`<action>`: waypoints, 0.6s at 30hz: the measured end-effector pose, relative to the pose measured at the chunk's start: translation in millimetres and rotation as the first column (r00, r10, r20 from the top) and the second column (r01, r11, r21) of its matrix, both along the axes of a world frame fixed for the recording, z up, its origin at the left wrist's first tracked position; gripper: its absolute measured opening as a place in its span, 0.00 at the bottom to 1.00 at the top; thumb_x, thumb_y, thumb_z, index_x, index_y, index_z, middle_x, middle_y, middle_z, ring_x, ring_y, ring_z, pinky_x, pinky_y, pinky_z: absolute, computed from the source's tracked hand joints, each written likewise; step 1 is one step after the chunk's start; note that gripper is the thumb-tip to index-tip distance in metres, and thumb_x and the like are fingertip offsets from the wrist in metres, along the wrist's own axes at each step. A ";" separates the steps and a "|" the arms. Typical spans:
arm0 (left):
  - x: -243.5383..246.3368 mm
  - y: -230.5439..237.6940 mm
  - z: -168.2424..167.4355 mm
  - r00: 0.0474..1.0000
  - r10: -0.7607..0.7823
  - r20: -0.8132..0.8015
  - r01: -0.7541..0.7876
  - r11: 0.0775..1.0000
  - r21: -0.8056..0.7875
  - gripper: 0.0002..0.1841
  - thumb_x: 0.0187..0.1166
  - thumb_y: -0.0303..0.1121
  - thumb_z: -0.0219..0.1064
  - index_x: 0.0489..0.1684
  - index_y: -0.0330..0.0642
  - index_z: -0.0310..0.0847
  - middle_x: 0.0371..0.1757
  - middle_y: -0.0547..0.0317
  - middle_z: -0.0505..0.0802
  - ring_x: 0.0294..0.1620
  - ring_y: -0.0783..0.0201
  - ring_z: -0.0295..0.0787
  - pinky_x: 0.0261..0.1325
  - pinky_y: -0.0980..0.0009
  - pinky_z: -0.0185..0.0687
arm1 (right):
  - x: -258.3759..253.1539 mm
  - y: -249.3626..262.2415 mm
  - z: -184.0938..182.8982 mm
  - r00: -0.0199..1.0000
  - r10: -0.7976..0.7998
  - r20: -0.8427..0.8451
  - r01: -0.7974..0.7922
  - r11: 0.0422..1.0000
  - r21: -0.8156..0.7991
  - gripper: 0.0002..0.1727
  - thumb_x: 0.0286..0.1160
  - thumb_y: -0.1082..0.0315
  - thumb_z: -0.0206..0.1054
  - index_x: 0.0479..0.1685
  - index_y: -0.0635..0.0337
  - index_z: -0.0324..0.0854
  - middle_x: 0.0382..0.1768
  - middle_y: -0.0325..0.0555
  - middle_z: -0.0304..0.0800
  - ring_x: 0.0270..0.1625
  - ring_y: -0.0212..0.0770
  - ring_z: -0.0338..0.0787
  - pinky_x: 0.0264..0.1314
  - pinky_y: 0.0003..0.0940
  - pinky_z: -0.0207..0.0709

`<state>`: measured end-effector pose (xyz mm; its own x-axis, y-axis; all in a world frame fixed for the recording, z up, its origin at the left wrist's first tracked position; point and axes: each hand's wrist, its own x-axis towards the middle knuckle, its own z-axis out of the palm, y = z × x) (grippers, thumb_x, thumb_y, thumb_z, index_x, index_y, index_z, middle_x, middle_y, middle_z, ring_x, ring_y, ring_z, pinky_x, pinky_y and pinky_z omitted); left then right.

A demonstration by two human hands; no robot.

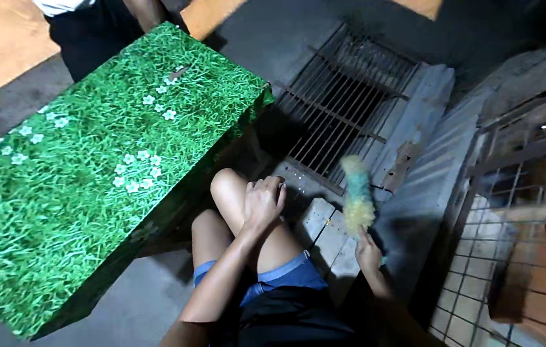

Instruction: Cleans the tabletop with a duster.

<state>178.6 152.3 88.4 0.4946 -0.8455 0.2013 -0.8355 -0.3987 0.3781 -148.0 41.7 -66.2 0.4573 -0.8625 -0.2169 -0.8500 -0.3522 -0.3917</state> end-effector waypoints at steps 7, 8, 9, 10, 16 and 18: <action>15.1 21.3 4.4 0.992 0.127 0.001 -0.127 0.991 0.039 0.17 0.87 0.42 0.59 0.54 0.41 0.90 0.50 0.49 0.95 0.53 0.47 0.93 0.62 0.45 0.79 | 53.6 -46.1 8.4 0.990 -0.143 -0.001 0.143 0.989 0.049 0.29 0.87 0.74 0.53 0.88 0.60 0.67 0.68 0.71 0.86 0.63 0.75 0.89 0.67 0.70 0.78; 15.2 26.0 5.4 0.989 0.144 -0.007 -0.144 0.988 0.064 0.17 0.87 0.42 0.58 0.54 0.41 0.90 0.50 0.49 0.95 0.55 0.47 0.92 0.65 0.45 0.79 | 78.1 -49.0 15.5 0.957 -0.236 0.168 0.235 0.972 0.026 0.28 0.87 0.74 0.54 0.87 0.67 0.66 0.67 0.75 0.85 0.67 0.75 0.87 0.72 0.69 0.75; 15.2 30.1 6.8 0.987 0.159 -0.018 -0.156 0.982 0.102 0.18 0.88 0.42 0.57 0.55 0.42 0.90 0.51 0.49 0.95 0.56 0.47 0.92 0.67 0.45 0.78 | 104.0 -49.3 25.2 0.903 -0.263 0.340 0.273 0.962 0.019 0.28 0.86 0.74 0.56 0.85 0.73 0.66 0.69 0.77 0.83 0.71 0.73 0.85 0.78 0.63 0.73; 16.0 33.2 8.3 0.985 0.170 -0.029 -0.164 0.976 0.141 0.18 0.89 0.43 0.55 0.56 0.42 0.90 0.53 0.49 0.95 0.58 0.48 0.91 0.69 0.46 0.76 | 130.4 -46.5 38.7 0.840 -0.215 0.498 0.237 0.971 0.020 0.28 0.86 0.75 0.57 0.83 0.78 0.65 0.73 0.78 0.79 0.76 0.69 0.82 0.83 0.56 0.71; 26.9 53.1 12.9 0.966 0.256 -0.031 -0.239 0.933 0.268 0.21 0.90 0.43 0.54 0.51 0.37 0.89 0.52 0.44 0.95 0.61 0.44 0.91 0.74 0.45 0.72 | 257.3 0.7 121.9 0.441 0.600 0.668 -0.494 0.783 -0.377 0.21 0.66 0.80 0.62 0.60 0.73 0.89 0.49 0.66 0.95 0.48 0.57 0.97 0.54 0.50 0.90; 25.8 61.3 17.7 0.953 0.300 -0.042 -0.274 0.913 0.301 0.21 0.89 0.43 0.56 0.47 0.33 0.91 0.48 0.39 0.96 0.59 0.39 0.91 0.76 0.42 0.71 | 287.8 -4.5 142.2 0.409 0.758 0.508 -0.686 0.623 -0.376 0.25 0.68 0.78 0.62 0.67 0.59 0.89 0.45 0.59 0.95 0.39 0.58 0.95 0.42 0.58 0.88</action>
<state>204.4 213.6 106.1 0.7291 -0.6794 -0.0832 -0.6384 -0.7188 0.2751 139.8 37.2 76.0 0.9094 -0.1483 0.3887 0.1294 -0.7871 -0.6030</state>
